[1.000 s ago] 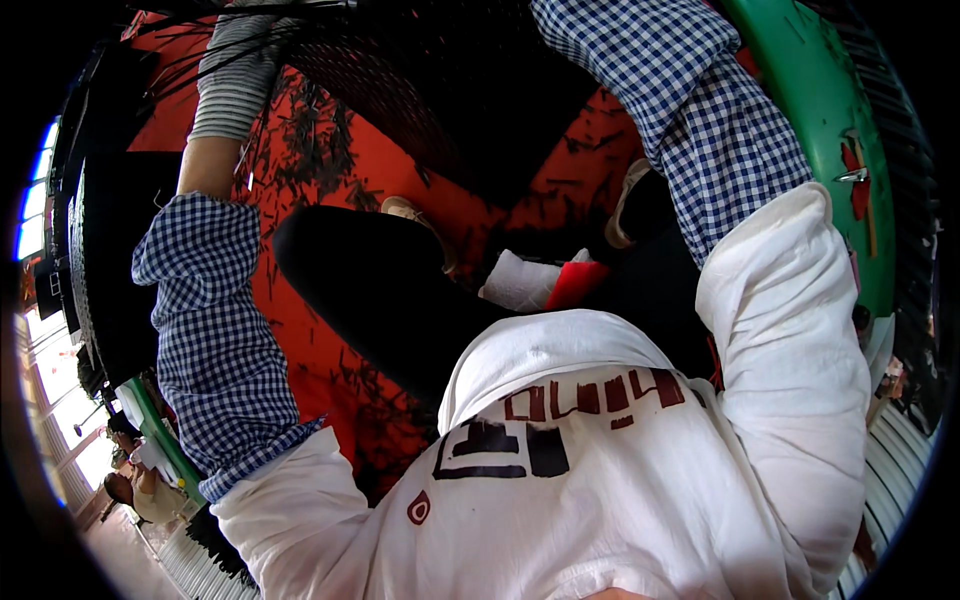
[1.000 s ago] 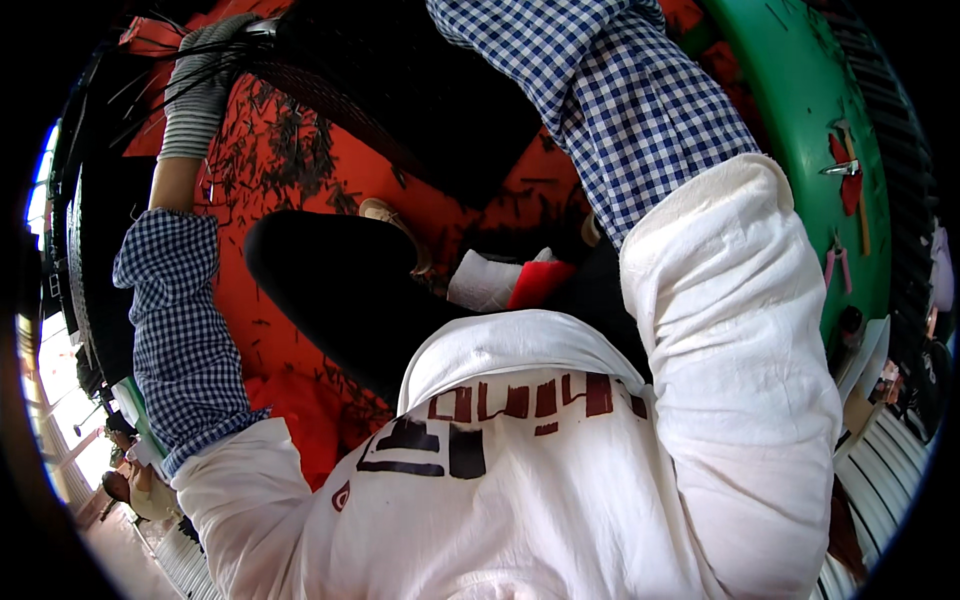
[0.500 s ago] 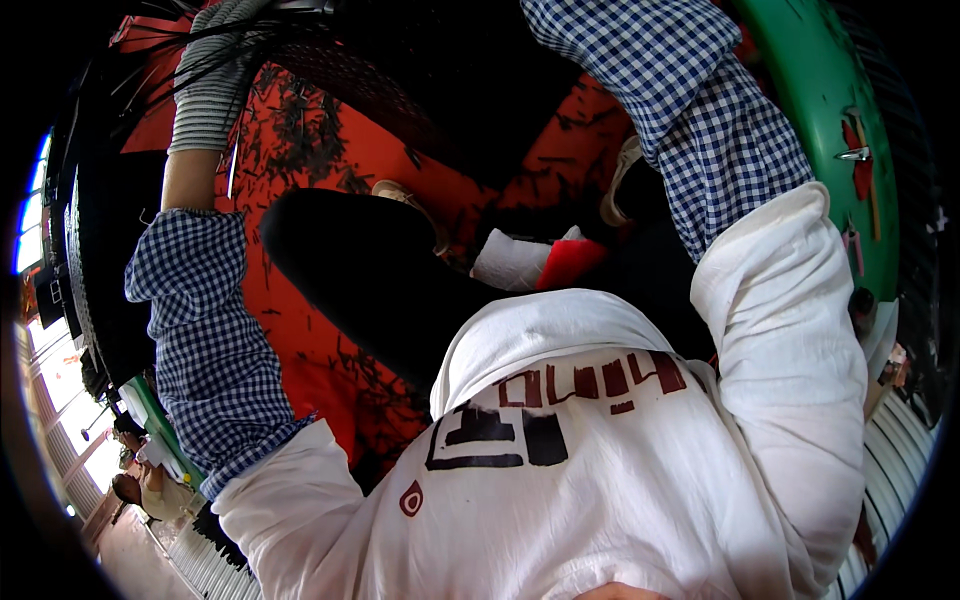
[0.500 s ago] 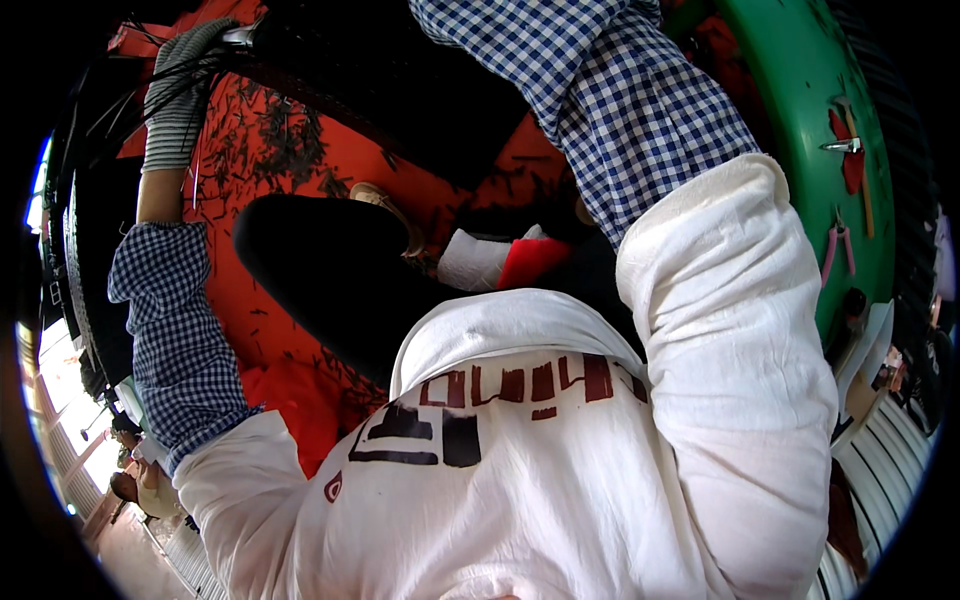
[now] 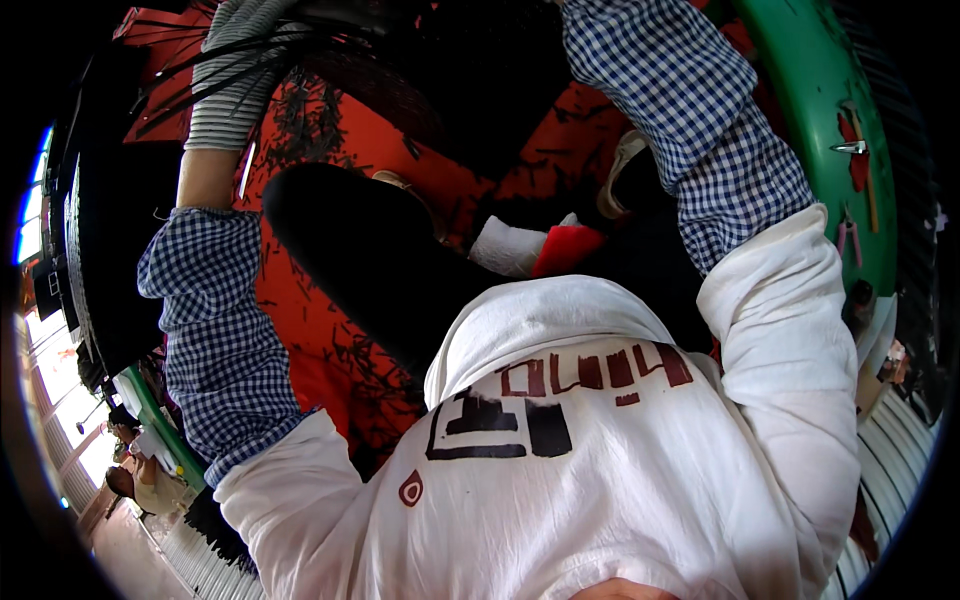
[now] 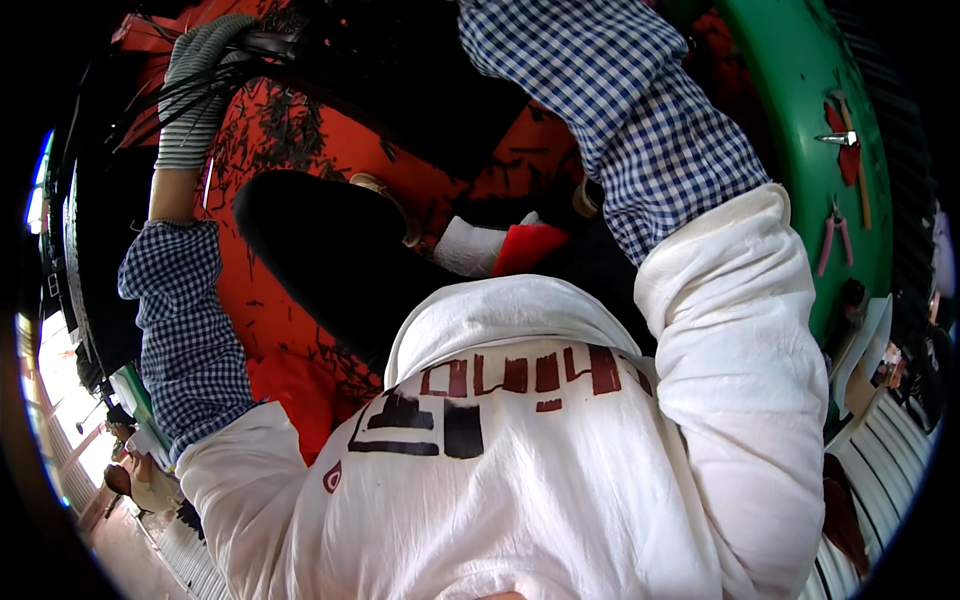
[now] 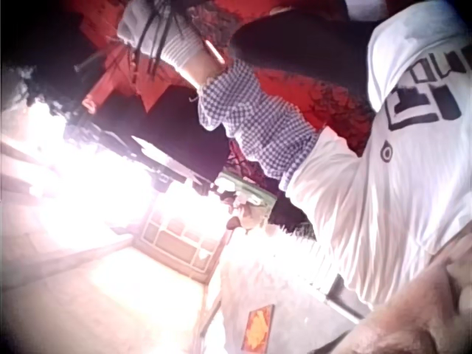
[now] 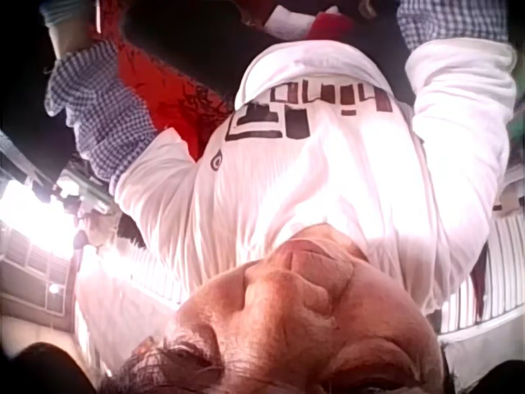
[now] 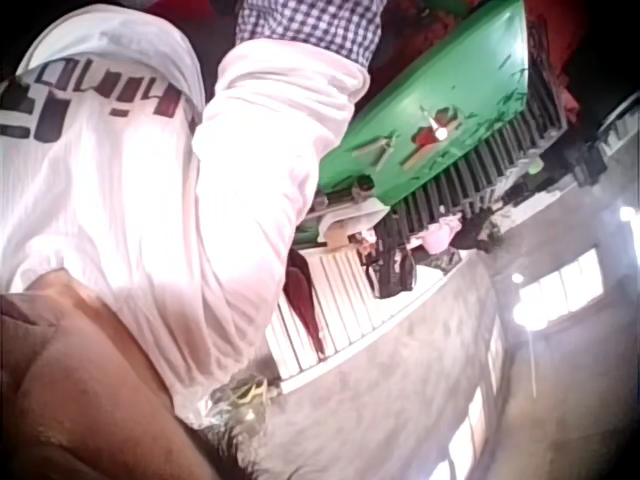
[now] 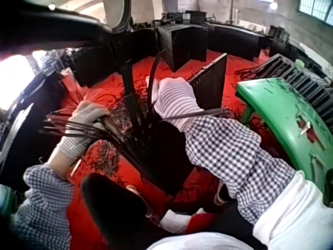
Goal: The person weaves black plastic straps onto a furniture frame by hand and secures them with a power stapler and pliers. They turn the frame over and trim the straps while wearing gloves.
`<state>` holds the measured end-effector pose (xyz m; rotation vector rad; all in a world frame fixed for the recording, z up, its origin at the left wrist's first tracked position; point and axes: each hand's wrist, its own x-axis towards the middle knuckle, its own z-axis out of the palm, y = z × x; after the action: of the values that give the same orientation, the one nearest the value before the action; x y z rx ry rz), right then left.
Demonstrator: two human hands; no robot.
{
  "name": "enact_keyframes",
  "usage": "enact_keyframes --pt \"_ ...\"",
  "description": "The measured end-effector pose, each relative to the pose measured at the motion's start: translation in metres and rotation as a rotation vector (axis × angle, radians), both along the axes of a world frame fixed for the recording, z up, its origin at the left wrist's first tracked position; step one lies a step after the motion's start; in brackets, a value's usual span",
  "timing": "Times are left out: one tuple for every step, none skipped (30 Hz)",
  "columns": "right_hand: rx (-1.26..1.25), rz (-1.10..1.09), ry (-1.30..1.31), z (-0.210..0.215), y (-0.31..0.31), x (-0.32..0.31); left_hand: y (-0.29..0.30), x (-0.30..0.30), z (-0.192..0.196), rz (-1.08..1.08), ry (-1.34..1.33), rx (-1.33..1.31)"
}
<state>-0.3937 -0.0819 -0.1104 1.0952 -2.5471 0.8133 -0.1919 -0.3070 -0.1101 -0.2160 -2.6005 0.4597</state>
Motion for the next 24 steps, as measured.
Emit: enact_keyframes --pt "0.015 -0.040 0.013 -0.006 0.019 -0.010 0.031 -0.023 -0.003 -0.077 0.003 0.146" --pt "0.008 -0.021 0.008 -0.007 0.020 -0.005 0.046 -0.012 0.009 -0.081 -0.020 0.254" --pt "0.132 0.050 0.160 -0.009 0.020 0.000 0.037 -0.006 0.010 -0.059 -0.042 0.245" --pt "0.254 0.119 0.314 -0.014 0.021 0.004 0.042 0.000 0.015 -0.043 -0.046 0.240" --pt "0.117 0.128 0.418 -0.034 0.018 -0.005 0.054 0.001 0.023 -0.016 -0.063 0.254" --pt "0.089 0.130 0.395 -0.033 0.017 -0.006 0.059 0.003 0.028 0.015 -0.081 0.271" --pt "0.086 0.129 0.382 -0.034 0.016 -0.005 0.053 0.001 0.028 0.006 -0.122 0.259" --pt "0.082 0.127 0.364 -0.029 0.014 -0.008 0.048 -0.001 0.024 0.013 -0.120 0.260" --pt "0.079 0.128 0.355 -0.026 0.012 -0.008 0.043 -0.004 0.020 0.000 -0.109 0.266" --pt "0.079 0.130 0.348 -0.025 0.010 -0.009 0.039 -0.002 0.017 -0.012 -0.098 0.271" --pt "0.074 0.127 0.347 -0.025 0.008 -0.013 0.040 -0.002 0.021 0.032 -0.156 0.243" --pt "0.071 0.127 0.338 -0.026 0.007 -0.015 0.036 -0.002 0.018 0.042 -0.155 0.248" --pt "0.065 0.125 0.338 -0.027 0.006 -0.018 0.027 -0.005 0.013 0.068 -0.086 0.167" --pt "0.059 0.129 0.339 -0.020 0.005 -0.025 0.027 -0.009 0.018 0.105 -0.013 0.090" --pt "0.059 0.134 0.347 -0.014 0.002 -0.034 0.027 -0.012 0.024 0.172 0.121 -0.102" --pt "0.055 0.145 0.348 -0.014 0.000 -0.035 0.034 -0.009 0.021 0.308 0.286 -0.010" --pt "0.055 0.142 0.352 -0.015 0.001 -0.041 0.048 0.000 0.022 0.374 0.504 0.038" --pt "0.059 0.138 0.359 -0.015 0.003 -0.047 0.057 0.007 0.021 0.439 0.722 0.083" --pt "0.057 0.137 0.371 -0.014 0.001 -0.051 0.061 0.016 0.009 0.357 1.009 0.208" --pt "0.059 0.140 0.383 -0.013 -0.001 -0.054 0.060 0.023 -0.011 0.396 1.204 0.563" --pt "0.051 0.152 0.391 -0.012 -0.006 -0.054 0.056 0.037 -0.036 0.449 1.156 0.863" --pt "0.038 0.163 0.394 -0.010 -0.011 -0.054 0.056 0.053 -0.064 0.493 1.093 1.162" --pt "0.054 0.146 0.410 -0.015 -0.004 -0.066 0.074 0.044 -0.103 0.545 0.860 1.444" --pt "0.034 0.158 0.413 -0.011 -0.010 -0.065 0.078 0.055 -0.135 0.582 0.697 1.350"
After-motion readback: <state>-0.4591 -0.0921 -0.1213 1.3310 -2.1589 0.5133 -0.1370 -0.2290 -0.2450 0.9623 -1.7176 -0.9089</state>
